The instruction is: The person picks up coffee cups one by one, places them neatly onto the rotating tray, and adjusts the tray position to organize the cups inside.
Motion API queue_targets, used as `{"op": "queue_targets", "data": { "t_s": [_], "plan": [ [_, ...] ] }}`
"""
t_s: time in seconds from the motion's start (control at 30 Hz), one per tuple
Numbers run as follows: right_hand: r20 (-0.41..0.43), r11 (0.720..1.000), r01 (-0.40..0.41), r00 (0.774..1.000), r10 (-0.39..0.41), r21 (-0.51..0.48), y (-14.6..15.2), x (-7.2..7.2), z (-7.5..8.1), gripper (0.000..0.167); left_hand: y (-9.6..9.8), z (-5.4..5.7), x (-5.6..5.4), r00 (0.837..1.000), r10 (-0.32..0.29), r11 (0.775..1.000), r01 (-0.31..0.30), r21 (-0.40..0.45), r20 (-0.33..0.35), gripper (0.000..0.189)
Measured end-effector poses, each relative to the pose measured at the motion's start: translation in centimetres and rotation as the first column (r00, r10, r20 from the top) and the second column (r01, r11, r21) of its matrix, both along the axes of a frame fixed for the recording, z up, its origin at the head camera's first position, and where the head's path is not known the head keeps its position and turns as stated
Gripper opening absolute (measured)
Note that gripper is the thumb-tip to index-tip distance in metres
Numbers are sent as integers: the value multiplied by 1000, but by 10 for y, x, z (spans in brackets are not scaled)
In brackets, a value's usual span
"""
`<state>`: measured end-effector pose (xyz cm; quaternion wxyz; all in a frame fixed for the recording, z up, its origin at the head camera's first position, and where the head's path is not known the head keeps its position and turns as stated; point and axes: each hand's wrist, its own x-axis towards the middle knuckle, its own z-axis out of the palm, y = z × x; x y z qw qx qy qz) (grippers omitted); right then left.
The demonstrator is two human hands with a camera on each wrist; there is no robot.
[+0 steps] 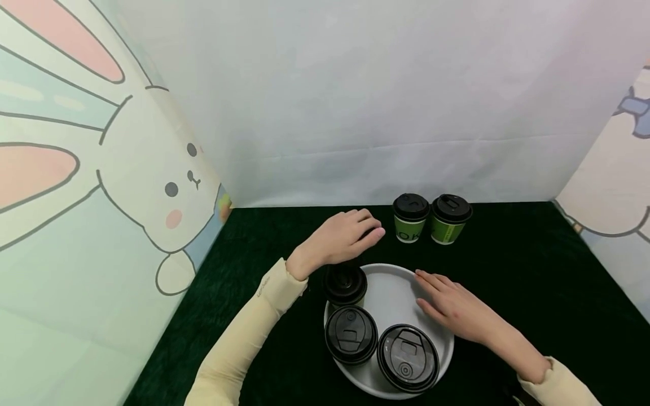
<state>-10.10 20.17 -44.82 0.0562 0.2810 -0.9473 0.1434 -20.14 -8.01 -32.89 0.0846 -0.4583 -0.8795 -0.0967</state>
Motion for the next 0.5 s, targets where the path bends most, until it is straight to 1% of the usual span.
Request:
{"op": "queue_targets", "data": {
  "t_s": [0.1,0.3,0.4,0.5],
  "plan": [
    [-3,1000,-4,1000,4,4,-1,1,-2,57,1,-1,-3,1000,4,1000,-4,1,22,43],
    [-15,1000,0,1000,0,9,0,2,-2,57,4,-3,-9,999,10,1000,-10,-10,42,44],
    [-16,1000,9,1000,-9,9,1,3,-2,57,3,-6,-15,998,32,999,-32,-13,60,46],
    [-14,1000,22,1000,-22,11,3,8,-1,56,1,-10,-21,993,73,997,-71,-22,90,49]
  ]
}}
